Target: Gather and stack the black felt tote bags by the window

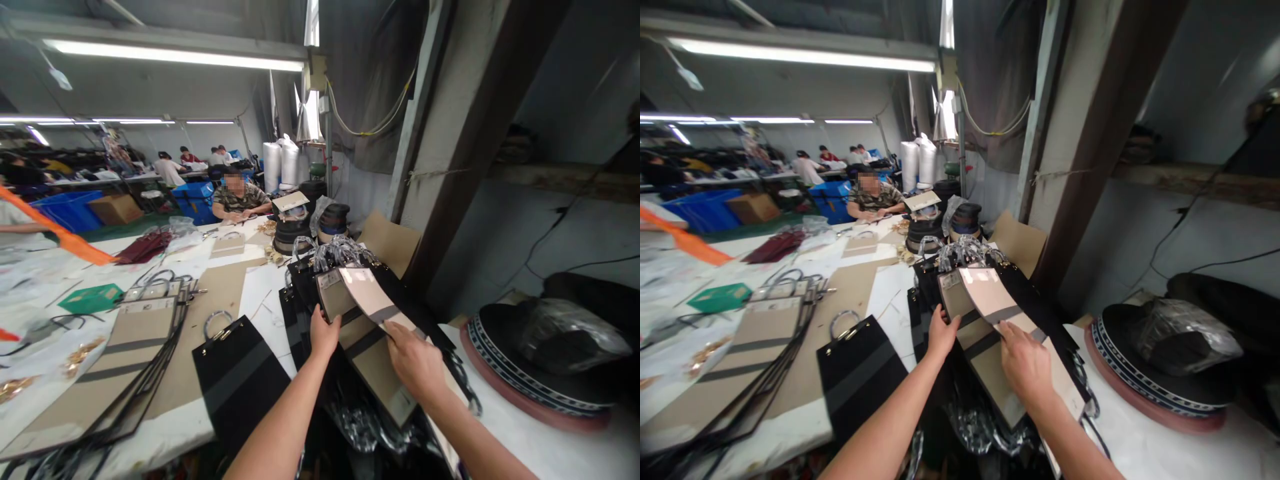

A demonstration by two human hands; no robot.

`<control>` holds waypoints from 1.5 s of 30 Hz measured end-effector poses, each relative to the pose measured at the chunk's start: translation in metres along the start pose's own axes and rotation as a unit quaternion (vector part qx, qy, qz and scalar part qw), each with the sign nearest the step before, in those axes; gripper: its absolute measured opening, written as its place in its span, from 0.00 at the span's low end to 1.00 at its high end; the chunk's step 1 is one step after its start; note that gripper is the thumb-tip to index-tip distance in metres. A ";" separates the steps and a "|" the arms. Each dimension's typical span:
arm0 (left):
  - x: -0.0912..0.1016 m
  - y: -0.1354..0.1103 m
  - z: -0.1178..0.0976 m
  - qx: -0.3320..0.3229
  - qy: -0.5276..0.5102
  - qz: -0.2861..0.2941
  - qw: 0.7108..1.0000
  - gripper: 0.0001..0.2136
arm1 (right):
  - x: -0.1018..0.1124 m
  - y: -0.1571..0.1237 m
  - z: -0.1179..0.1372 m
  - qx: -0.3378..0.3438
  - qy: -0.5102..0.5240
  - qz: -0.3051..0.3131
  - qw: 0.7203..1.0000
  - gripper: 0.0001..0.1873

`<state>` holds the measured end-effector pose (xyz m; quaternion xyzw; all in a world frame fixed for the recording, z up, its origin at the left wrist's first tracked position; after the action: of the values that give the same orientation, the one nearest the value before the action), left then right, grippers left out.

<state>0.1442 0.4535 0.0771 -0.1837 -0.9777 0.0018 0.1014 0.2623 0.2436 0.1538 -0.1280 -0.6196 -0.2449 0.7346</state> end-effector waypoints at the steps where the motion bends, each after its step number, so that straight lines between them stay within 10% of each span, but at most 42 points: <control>1: 0.000 0.005 0.000 0.010 -0.010 0.006 1.000 0.31 | -0.008 0.004 0.008 0.020 0.002 0.015 1.000 0.23; 8: -0.018 -0.013 -0.043 0.020 -0.152 0.141 0.978 0.13 | -0.028 0.019 0.028 0.063 0.072 0.016 0.995 0.22; 21: -0.104 -0.072 -0.120 -0.040 -0.247 0.209 0.945 0.12 | 0.031 0.045 -0.064 0.011 0.332 0.052 0.942 0.26; 34: -0.066 -0.074 -0.027 0.030 -0.199 0.191 0.961 0.15 | 0.145 0.000 -0.142 -0.136 0.554 0.098 0.816 0.32; 45: -0.077 -0.100 -0.033 0.090 -0.244 0.314 0.913 0.25 | 0.175 -0.065 -0.133 -0.125 0.626 0.145 0.756 0.26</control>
<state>0.1847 0.3312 0.0982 -0.4656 -0.8595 0.1664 -0.1297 0.3608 0.0878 0.2902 -0.1254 0.0401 -0.2358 0.9628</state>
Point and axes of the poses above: each hand's wrist, its own y-axis towards the middle knuckle, its own x-axis out of the back of the hand, z = x × y, the point moved 1 cm from there along y, towards the middle knuckle, and after that the axes turned 10 degrees about z, right-handed, at the moved point
